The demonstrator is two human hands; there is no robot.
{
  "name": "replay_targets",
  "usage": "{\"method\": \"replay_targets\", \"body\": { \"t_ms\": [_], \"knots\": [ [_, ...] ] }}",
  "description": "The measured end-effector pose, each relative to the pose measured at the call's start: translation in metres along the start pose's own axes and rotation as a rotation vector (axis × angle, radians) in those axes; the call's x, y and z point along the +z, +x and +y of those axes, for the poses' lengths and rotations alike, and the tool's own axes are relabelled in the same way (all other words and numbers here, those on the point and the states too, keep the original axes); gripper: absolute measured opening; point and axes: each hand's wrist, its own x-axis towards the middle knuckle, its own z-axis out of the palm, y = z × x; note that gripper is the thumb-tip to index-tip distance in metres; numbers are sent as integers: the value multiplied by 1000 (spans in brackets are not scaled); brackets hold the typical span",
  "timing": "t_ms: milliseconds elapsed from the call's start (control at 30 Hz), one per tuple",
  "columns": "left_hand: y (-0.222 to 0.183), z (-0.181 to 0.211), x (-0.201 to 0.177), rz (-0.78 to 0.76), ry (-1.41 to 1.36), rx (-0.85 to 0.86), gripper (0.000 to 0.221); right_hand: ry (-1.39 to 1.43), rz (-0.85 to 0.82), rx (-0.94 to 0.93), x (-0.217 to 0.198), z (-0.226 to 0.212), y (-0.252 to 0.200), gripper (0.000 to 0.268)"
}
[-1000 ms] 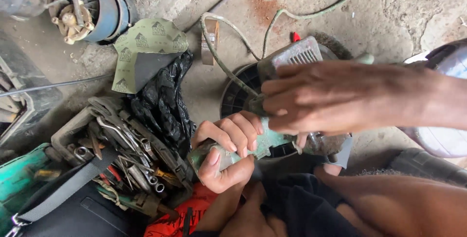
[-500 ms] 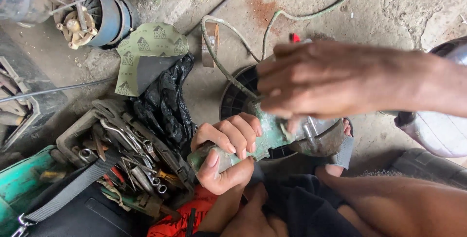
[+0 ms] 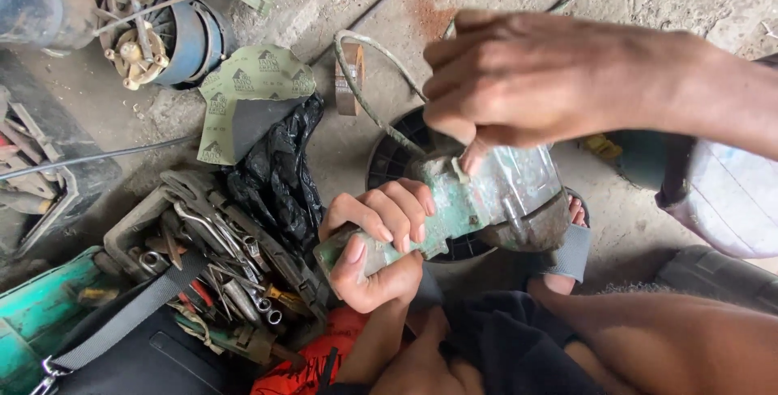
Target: Cleaning a metal motor housing by picking off debris and scrubbing it with a wire brush.
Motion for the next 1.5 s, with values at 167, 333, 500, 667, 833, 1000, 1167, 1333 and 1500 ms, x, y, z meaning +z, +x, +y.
{"method": "replay_targets", "body": {
  "t_ms": [167, 333, 500, 667, 833, 1000, 1167, 1333, 1500],
  "knots": [
    [2, 1, -4, 12, -26, -11, 19, 4, -88, -123, 18, -10, -4, 28],
    [1, 1, 0, -7, 14, 16, 19, -37, 3, 2, -2, -7, -1, 33],
    [0, -3, -5, -1, -17, 10, 19, 6, 14, -45, 9, 1, -4, 37],
    [2, -1, -4, -2, 7, 36, 19, 93, 32, -57, 7, -12, -1, 40],
    [6, -2, 0, -11, 4, 32, 17, -39, 82, 71, -9, 12, 3, 49],
    [4, 0, -7, 9, -10, 24, 19, 211, 48, -74, 16, -11, 4, 34],
    [4, -5, -2, 9, 13, 47, 18, 118, 73, 43, 9, -1, 1, 42],
    [5, -4, -4, -17, -4, 25, 19, 136, 61, 1, 9, 7, 1, 47],
    [2, -2, -5, -3, -18, 27, 20, 112, 63, -83, 22, -15, -3, 45]
  ]
}}
